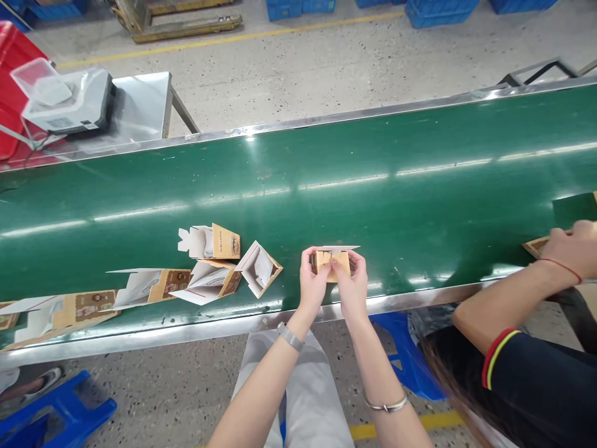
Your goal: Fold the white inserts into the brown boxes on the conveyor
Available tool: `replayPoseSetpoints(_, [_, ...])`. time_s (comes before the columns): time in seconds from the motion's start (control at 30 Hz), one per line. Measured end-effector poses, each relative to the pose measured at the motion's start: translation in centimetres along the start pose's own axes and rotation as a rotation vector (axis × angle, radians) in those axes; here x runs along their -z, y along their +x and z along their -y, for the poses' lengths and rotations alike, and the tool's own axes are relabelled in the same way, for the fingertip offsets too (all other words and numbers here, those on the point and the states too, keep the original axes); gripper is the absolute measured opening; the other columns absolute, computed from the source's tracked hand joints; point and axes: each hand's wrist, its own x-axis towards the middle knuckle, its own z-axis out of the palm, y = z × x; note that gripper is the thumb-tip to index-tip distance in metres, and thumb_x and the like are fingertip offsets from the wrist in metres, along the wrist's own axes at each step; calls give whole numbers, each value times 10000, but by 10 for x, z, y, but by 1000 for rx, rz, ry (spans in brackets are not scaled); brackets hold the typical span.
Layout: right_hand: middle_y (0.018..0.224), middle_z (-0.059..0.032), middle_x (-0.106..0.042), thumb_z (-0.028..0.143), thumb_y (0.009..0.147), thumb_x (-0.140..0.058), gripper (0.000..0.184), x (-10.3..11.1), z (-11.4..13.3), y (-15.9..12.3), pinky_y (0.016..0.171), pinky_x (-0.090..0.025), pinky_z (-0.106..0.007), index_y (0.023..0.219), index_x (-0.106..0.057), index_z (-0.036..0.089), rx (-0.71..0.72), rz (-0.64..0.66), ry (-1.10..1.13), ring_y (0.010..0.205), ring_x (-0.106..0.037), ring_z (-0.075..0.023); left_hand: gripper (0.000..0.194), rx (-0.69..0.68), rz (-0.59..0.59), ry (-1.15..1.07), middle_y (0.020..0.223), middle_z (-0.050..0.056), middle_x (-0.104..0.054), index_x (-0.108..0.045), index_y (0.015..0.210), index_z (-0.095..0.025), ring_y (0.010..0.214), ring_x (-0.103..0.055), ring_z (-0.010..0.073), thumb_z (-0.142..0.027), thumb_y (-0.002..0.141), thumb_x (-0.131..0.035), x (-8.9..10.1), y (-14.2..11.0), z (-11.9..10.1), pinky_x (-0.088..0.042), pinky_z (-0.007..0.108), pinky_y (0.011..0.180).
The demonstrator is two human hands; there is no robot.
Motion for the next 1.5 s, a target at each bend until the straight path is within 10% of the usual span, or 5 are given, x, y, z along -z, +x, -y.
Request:
replayPoseSetpoints(0.53, [1328,-127,-608,590,871,-557,574,31,-10,17,1033,-476,-448,1295,-517,204,67,-64,-105,1215,-597,-276,561,-114,167,260,1494,136,-491,-437,1388,-228,1362,-514,289,-304,882,-668,-34,0,-4,-427,469,1143])
replayPoseSetpoints(0.73, [1376,-177,-560,385,953,-520,398,47,12,-10,1079,-428,-565,1295,-566,188,560,-230,-339,1320,-523,-322,264,-262,140,483,1280,40,-660,-585,1215,-359,1257,-617,293,-316,956,-561,49,-109,9,-495,552,1112])
replayPoseSetpoints(0.83, [1363,-129,-601,252,895,-579,465,39,22,-23,1063,-478,-549,1358,-535,251,729,198,-349,1292,-573,-295,557,-210,-61,535,1519,25,-479,-386,1420,-457,1401,-493,349,-375,918,-614,86,-135,27,-484,606,1131])
replayPoseSetpoints(0.97, [1558,-116,-473,253,841,-637,774,13,17,-26,1138,-454,-509,1553,-335,249,541,680,-346,1422,-481,-292,823,-271,50,563,1728,10,-14,-41,1594,-399,1595,-64,340,-345,959,-561,84,-101,33,-182,634,1289])
replayPoseSetpoints(1.5, [1411,-112,-572,465,949,-564,304,13,-14,-10,1114,-460,-530,1076,-721,237,553,310,-380,1300,-569,-279,364,-349,111,474,1612,92,-409,-643,1198,-239,1524,-348,253,-484,1014,-447,48,-16,-3,-312,475,1248])
